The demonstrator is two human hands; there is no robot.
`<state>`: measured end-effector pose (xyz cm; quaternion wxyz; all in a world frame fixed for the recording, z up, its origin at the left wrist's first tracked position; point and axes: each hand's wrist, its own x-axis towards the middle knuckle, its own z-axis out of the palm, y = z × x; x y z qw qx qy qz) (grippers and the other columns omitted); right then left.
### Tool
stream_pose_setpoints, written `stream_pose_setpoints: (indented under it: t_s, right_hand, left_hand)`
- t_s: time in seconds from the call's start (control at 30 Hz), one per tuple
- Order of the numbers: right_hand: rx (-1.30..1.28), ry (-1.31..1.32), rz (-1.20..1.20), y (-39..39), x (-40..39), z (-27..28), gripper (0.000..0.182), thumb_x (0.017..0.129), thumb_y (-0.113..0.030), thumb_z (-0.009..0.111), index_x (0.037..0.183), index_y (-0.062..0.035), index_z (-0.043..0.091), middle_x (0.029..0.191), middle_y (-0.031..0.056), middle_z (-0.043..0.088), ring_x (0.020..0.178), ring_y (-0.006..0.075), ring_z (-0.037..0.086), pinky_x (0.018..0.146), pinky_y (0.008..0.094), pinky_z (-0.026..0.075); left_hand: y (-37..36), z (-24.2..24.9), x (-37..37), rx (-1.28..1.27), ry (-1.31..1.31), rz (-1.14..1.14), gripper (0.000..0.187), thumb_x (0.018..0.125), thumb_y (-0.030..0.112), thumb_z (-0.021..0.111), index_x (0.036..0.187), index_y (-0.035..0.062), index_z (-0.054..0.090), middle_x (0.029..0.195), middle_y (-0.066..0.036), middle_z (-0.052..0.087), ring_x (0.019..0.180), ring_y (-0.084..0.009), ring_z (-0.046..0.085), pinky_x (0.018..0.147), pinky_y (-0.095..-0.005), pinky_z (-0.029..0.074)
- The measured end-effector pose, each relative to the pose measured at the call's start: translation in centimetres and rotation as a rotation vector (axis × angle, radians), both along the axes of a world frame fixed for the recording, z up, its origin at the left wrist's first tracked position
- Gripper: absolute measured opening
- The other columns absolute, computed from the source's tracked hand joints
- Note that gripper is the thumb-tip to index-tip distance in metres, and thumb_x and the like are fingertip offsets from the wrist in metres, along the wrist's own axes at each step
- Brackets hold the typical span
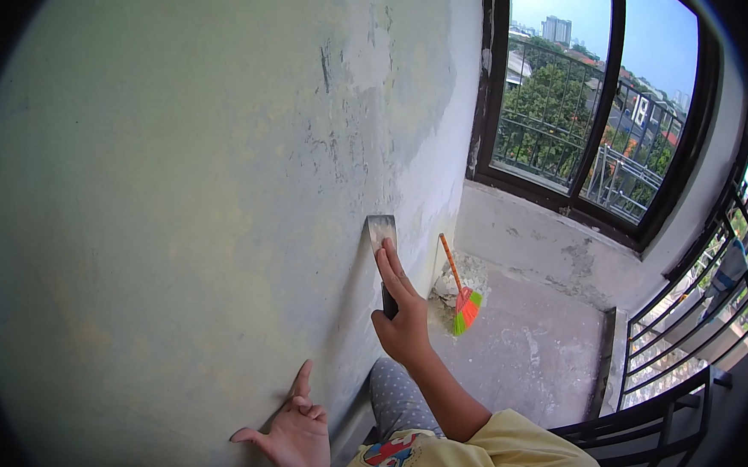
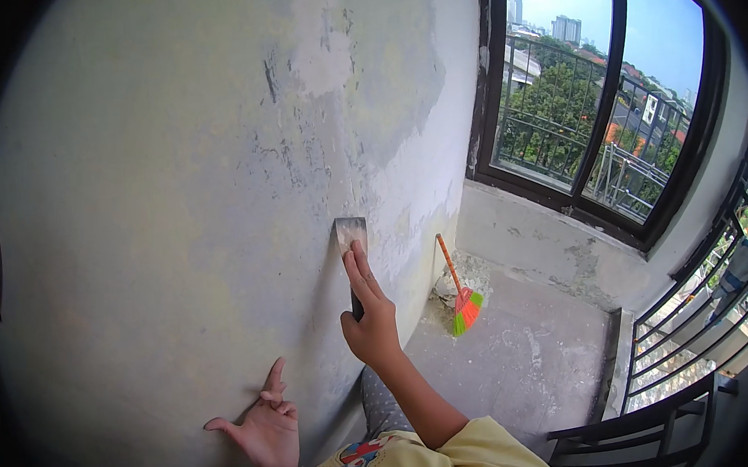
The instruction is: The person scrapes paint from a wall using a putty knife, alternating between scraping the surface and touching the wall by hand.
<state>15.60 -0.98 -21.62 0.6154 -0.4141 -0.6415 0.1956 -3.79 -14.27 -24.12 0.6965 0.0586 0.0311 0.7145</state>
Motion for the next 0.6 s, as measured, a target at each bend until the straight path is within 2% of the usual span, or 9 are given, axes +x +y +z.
stream_pose_setpoints:
  t_s: [0.03, 0.27, 0.3, 0.33, 0.37, 0.4, 0.43, 0.47, 0.6]
  right_hand:
    - [-0.024, 0.023, -0.008, 0.1, -0.3, 0.0, 0.097, 0.062, 0.017, 0.048, 0.156, -0.0037, 0.041, 0.165, 0.0188, 0.033, 0.154, 0.03, 0.028, 0.124, 0.0373, 0.023]
    - [0.08, 0.123, 0.059, 3.3, 0.6, 4.1, 0.096, 0.062, 0.019, 0.048, 0.156, -0.0005, 0.039, 0.167, 0.0178, 0.029, 0.156, 0.0295, 0.021, 0.126, 0.0375, 0.019]
    - [0.084, 0.123, 0.062, 3.4, 0.5, 4.2, 0.096, 0.062, 0.019, 0.048, 0.156, -0.0005, 0.039, 0.167, 0.0178, 0.029, 0.156, 0.0295, 0.021, 0.126, 0.0375, 0.019]
    - [0.114, 0.068, -0.005, 3.4, 0.4, 4.2, 0.095, 0.063, 0.018, 0.049, 0.156, -0.0022, 0.04, 0.166, 0.0173, 0.031, 0.154, 0.0314, 0.026, 0.123, 0.0367, 0.025]
    - [0.142, 0.012, -0.072, 3.4, 0.3, 4.0, 0.094, 0.064, 0.016, 0.05, 0.156, -0.0039, 0.04, 0.165, 0.0168, 0.033, 0.152, 0.0333, 0.031, 0.121, 0.0359, 0.031]
    - [0.143, 0.011, -0.069, 3.2, 0.4, 3.4, 0.094, 0.064, 0.016, 0.05, 0.156, -0.0039, 0.04, 0.165, 0.0168, 0.033, 0.152, 0.0333, 0.031, 0.121, 0.0359, 0.031]
    - [0.106, 0.039, -0.025, 2.8, 0.5, 2.4, 0.096, 0.062, 0.017, 0.049, 0.156, -0.002, 0.04, 0.165, 0.0175, 0.032, 0.154, 0.0313, 0.028, 0.122, 0.0365, 0.027]
    - [0.07, 0.065, 0.019, 2.6, 0.6, 1.4, 0.097, 0.061, 0.017, 0.048, 0.155, -0.0001, 0.04, 0.165, 0.0183, 0.032, 0.155, 0.0294, 0.025, 0.124, 0.0371, 0.022]
    - [0.059, -0.011, 0.028, 2.3, 1.3, -1.5, 0.098, 0.06, 0.015, 0.048, 0.156, -0.0026, 0.04, 0.166, 0.0164, 0.032, 0.154, 0.0302, 0.027, 0.123, 0.0363, 0.024]
  left_hand:
    - [0.0, 0.1, 0.0, -0.002, -0.008, -0.005, 0.144, 0.067, 0.086, 0.064, 0.155, -0.0151, 0.012, 0.167, -0.03, 0.01, 0.098, -0.0188, 0.064, 0.085, -0.0314, 0.046]
    - [0.1, -0.5, -0.3, 0.006, -0.04, -0.007, 0.144, 0.067, 0.086, 0.065, 0.154, -0.0157, 0.013, 0.168, -0.03, 0.01, 0.099, -0.0205, 0.063, 0.085, -0.0324, 0.046]
    - [0.1, -0.6, -0.3, 0.012, -0.043, -0.007, 0.144, 0.067, 0.086, 0.065, 0.154, -0.0163, 0.013, 0.167, -0.03, 0.01, 0.099, -0.0205, 0.062, 0.085, -0.0324, 0.045]
    - [0.1, -0.6, -0.3, 0.017, -0.047, -0.007, 0.144, 0.067, 0.086, 0.065, 0.153, -0.0168, 0.013, 0.167, -0.03, 0.01, 0.099, -0.0204, 0.062, 0.086, -0.0323, 0.045]
    - [0.1, -0.5, -0.3, 0.019, -0.048, -0.005, 0.144, 0.067, 0.086, 0.065, 0.153, -0.0168, 0.013, 0.167, -0.03, 0.01, 0.099, -0.0204, 0.062, 0.086, -0.0323, 0.045]
    - [0.1, -0.5, -0.4, 0.029, -0.021, -0.024, 0.146, 0.068, 0.085, 0.066, 0.155, -0.0143, 0.003, 0.168, -0.027, 0.011, 0.099, -0.0179, 0.061, 0.086, -0.0318, 0.045]
    - [0.1, -0.4, -0.5, 0.04, 0.007, -0.044, 0.149, 0.069, 0.083, 0.067, 0.157, -0.0118, -0.006, 0.169, -0.023, 0.012, 0.1, -0.0153, 0.06, 0.086, -0.0312, 0.044]
    - [0.1, -0.3, -0.5, 0.045, 0.005, -0.041, 0.149, 0.069, 0.083, 0.067, 0.157, -0.0118, -0.006, 0.169, -0.023, 0.012, 0.1, -0.0153, 0.06, 0.086, -0.0312, 0.044]
    - [0.2, -0.1, -0.3, 0.056, 0.012, -0.036, 0.146, 0.07, 0.084, 0.065, 0.156, -0.0137, -0.002, 0.169, -0.024, 0.01, 0.099, -0.0152, 0.059, 0.087, -0.0313, 0.044]
